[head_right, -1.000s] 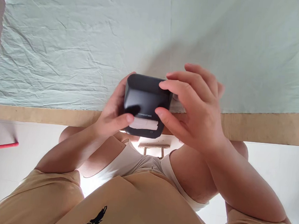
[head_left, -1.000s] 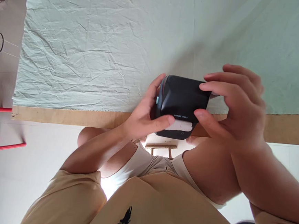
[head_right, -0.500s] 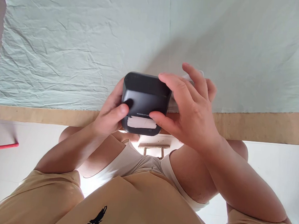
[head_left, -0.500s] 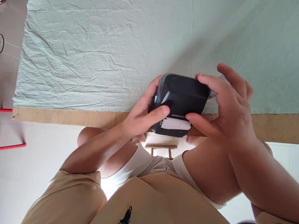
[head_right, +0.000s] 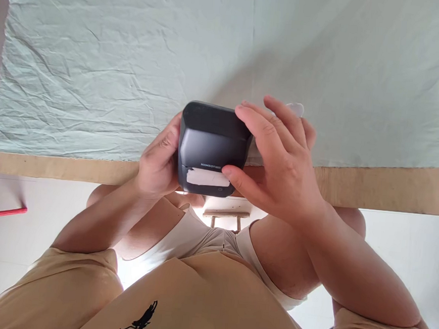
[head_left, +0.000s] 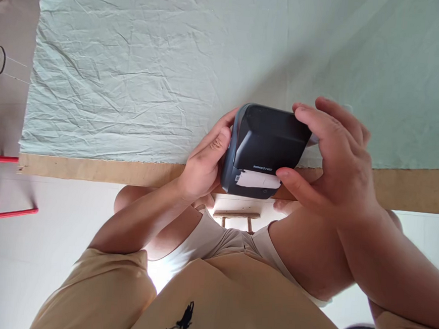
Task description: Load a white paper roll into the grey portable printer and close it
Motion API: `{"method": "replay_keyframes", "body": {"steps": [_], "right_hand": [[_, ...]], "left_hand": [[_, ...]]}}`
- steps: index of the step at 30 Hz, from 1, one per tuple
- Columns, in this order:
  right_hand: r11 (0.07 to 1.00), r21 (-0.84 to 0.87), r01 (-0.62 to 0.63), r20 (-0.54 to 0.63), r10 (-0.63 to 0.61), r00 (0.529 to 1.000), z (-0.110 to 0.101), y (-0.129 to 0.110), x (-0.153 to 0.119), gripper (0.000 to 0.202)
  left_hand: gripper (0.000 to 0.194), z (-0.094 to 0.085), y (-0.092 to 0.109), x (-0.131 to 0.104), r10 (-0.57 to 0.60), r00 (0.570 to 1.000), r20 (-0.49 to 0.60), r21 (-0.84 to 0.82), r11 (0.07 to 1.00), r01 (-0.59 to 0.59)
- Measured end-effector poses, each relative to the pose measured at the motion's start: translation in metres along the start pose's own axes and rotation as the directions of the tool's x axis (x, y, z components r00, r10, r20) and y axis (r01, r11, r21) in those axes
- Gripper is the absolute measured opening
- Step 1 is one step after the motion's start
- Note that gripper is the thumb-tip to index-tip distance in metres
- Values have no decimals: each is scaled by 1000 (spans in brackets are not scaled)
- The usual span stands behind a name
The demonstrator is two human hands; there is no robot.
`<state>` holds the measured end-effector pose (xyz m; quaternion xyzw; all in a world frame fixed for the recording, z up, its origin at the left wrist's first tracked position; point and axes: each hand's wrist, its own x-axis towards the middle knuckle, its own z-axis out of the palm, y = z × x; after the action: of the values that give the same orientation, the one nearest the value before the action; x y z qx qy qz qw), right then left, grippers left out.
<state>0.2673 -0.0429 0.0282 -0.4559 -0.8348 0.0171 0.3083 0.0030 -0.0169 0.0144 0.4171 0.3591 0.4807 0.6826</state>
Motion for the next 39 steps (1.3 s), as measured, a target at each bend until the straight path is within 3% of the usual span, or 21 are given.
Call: {"method": "replay_keyframes", "body": {"steps": [6, 16, 26, 31, 35, 39], "right_hand": [[1000, -13, -22, 31, 23, 999, 1, 5, -2, 74], [986, -78, -146, -82, 139, 987, 19, -11, -3, 67], [989, -109, -100, -134, 85, 987, 16, -13, -1, 70], [994, -95, -52, -211, 31, 977, 11, -12, 5, 65], [994, 84, 73, -347, -39, 937, 9, -5, 10, 36], [951, 296, 83, -443, 59, 895, 10, -1, 14, 20]], "left_hand": [[61, 9, 7, -2, -67, 997, -38, 62, 996, 69], [59, 0, -4, 3, 19, 1000, 3, 90, 996, -19], [62, -6, -6, 4, -22, 1000, 1, 109, 994, 22], [64, 0, -7, 4, -13, 1000, -20, 3, 1000, 13], [64, -5, -3, 1, -64, 996, 64, 74, 995, 60], [66, -12, -2, -4, -69, 991, 115, 173, 984, 49]]}}
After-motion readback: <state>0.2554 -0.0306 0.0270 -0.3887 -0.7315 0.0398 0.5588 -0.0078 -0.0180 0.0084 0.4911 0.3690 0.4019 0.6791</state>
